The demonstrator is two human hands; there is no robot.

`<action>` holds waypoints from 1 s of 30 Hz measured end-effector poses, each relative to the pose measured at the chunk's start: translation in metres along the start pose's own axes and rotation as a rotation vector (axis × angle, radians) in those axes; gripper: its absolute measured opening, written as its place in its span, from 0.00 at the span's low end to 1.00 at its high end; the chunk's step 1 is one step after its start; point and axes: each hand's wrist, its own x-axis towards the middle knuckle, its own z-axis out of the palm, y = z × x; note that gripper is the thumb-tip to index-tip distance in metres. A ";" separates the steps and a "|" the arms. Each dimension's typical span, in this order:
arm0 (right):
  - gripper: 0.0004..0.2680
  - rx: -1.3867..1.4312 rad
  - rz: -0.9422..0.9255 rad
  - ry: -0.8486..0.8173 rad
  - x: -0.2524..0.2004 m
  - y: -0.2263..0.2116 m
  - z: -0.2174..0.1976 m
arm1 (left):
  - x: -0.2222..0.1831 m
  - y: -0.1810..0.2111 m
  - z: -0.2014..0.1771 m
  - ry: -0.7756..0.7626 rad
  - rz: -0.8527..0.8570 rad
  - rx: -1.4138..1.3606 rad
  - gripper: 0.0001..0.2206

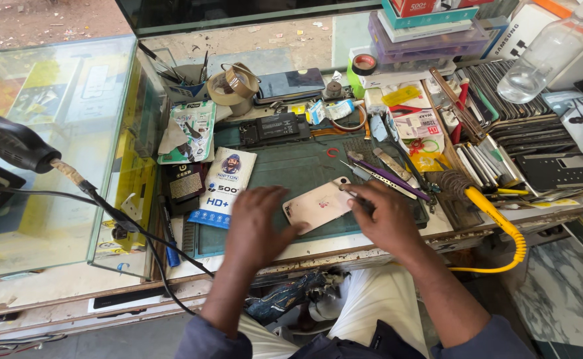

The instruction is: The person uses a metal prying tool to carefully separate the back cover of a white smartphone. They work along the edges of the device, inserting the tool into the seam to release the adhesive or clips holding the cover in place. The person periodically lifts the cover slightly to check the separation progress.

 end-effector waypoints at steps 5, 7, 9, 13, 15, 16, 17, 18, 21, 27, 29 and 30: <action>0.09 0.063 0.109 0.142 -0.005 0.003 0.004 | 0.017 0.028 0.015 -0.075 0.115 0.065 0.40; 0.09 0.047 -0.072 0.217 -0.010 0.004 0.006 | 0.027 0.029 0.020 -0.160 0.095 0.103 0.42; 0.09 0.045 -0.176 0.259 -0.012 0.007 0.006 | 0.035 0.028 0.022 -0.220 0.096 0.133 0.42; 0.09 0.102 -0.167 0.278 -0.016 0.008 0.006 | 0.048 0.026 0.022 -0.262 0.088 0.140 0.40; 0.09 0.134 -0.123 0.281 -0.017 0.007 0.006 | 0.052 0.027 0.019 -0.295 0.055 0.156 0.37; 0.09 0.147 -0.091 0.278 -0.018 0.007 0.006 | 0.055 0.027 0.018 -0.336 0.020 0.137 0.35; 0.09 0.160 -0.060 0.275 -0.019 0.007 0.005 | 0.058 0.026 0.016 -0.377 -0.015 0.119 0.32; 0.09 0.176 -0.065 0.275 -0.020 0.008 0.005 | 0.061 0.025 0.014 -0.421 -0.048 0.100 0.30; 0.09 0.210 -0.071 0.278 -0.022 0.010 0.004 | 0.073 0.014 0.006 -0.423 -0.140 0.029 0.30; 0.09 0.230 -0.077 0.282 -0.019 0.014 0.005 | 0.075 -0.014 -0.020 -0.317 -0.477 -0.329 0.31; 0.09 0.216 -0.035 0.274 -0.019 0.015 0.006 | 0.067 -0.028 -0.019 -0.197 -0.478 -0.625 0.29; 0.08 0.202 -0.046 0.278 -0.018 0.016 0.006 | 0.063 -0.036 -0.016 -0.133 -0.475 -0.773 0.29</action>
